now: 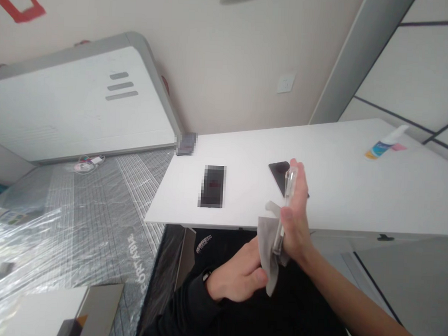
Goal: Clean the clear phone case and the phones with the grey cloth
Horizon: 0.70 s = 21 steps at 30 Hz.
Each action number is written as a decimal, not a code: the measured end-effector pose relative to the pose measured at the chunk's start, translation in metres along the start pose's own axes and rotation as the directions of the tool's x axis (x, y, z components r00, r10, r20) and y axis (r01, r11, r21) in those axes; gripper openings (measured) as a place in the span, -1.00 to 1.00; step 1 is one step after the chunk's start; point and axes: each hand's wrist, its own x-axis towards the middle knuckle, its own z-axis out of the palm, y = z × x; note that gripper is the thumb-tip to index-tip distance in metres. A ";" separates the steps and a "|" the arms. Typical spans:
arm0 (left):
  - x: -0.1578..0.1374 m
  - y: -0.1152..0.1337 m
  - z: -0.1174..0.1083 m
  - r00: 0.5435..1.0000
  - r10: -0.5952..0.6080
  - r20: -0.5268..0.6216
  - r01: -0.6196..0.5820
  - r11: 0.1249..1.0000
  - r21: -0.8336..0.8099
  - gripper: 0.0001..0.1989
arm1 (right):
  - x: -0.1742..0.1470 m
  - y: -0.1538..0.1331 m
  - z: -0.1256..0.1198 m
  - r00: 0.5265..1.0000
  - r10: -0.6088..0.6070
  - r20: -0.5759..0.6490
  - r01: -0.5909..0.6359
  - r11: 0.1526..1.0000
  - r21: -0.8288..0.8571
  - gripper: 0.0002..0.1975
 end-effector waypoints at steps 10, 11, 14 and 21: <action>-0.002 0.006 -0.004 0.995 -0.083 -0.054 0.078 0.994 -0.083 -0.05 | -0.034 -0.004 0.014 0.977 -0.179 0.117 0.196 0.969 -0.152 -0.10; -0.003 0.005 -0.003 0.995 -0.075 -0.072 0.067 0.993 -0.097 -0.07 | -0.037 -0.002 0.015 0.976 -0.184 0.119 0.200 0.969 -0.142 -0.10; -0.007 0.002 -0.001 0.993 -0.054 -0.104 0.043 0.993 -0.106 -0.10 | -0.030 0.001 0.013 0.974 -0.192 0.123 0.208 0.970 -0.126 -0.11; 0.001 0.010 -0.002 1.000 0.019 0.016 -0.018 0.998 -0.065 -0.08 | -0.017 -0.009 0.012 0.999 0.034 0.032 -0.036 0.998 0.059 -0.27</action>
